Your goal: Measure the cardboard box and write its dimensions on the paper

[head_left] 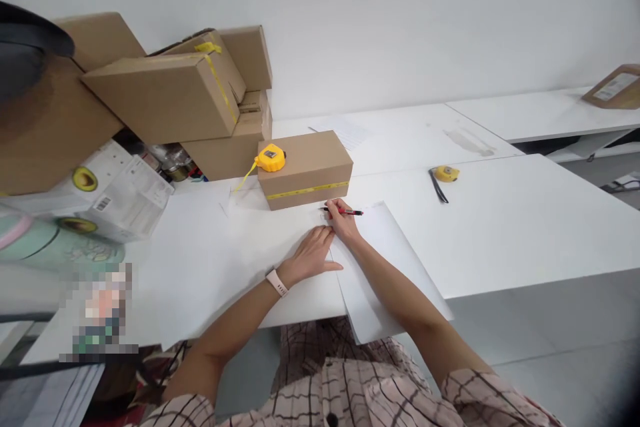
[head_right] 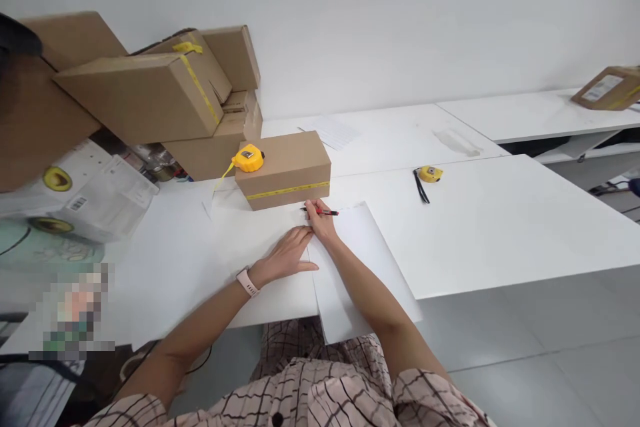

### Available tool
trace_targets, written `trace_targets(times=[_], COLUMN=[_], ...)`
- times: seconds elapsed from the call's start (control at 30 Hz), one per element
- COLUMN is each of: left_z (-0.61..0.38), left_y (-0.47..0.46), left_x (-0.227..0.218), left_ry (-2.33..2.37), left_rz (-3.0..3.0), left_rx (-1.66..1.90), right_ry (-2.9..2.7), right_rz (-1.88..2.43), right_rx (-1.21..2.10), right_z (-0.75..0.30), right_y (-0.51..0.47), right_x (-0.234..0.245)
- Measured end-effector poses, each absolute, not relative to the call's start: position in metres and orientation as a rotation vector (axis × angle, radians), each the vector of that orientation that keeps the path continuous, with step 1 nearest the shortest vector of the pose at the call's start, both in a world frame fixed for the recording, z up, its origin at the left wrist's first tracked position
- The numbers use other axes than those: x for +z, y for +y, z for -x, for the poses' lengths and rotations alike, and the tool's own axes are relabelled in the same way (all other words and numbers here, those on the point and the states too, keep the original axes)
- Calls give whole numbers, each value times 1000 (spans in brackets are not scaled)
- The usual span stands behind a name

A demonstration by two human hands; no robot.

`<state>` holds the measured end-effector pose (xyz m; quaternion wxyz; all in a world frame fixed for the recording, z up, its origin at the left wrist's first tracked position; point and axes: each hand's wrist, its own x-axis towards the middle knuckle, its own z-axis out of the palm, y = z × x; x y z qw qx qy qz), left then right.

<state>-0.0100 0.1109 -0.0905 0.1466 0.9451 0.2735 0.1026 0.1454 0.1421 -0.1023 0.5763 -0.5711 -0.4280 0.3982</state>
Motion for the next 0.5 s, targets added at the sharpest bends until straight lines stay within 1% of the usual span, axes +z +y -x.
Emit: trace_targets(times=[0.1,0.3,0.5], left_z=[16,20,24], left_y=[123,128,131], left_x=[-97,-101,-101], left_ry=[844,822,897], left_rz=[-2686,-2619,-2602], left_rx=[315,378,358], right_ry=[-1041,-1089,-1107], right_rz=[1294,1309,1283], right_rx=[1018,914,1005], right_z=[-150,-148,-153], right_y=[139,139,139], right_x=[-104,-101,-103])
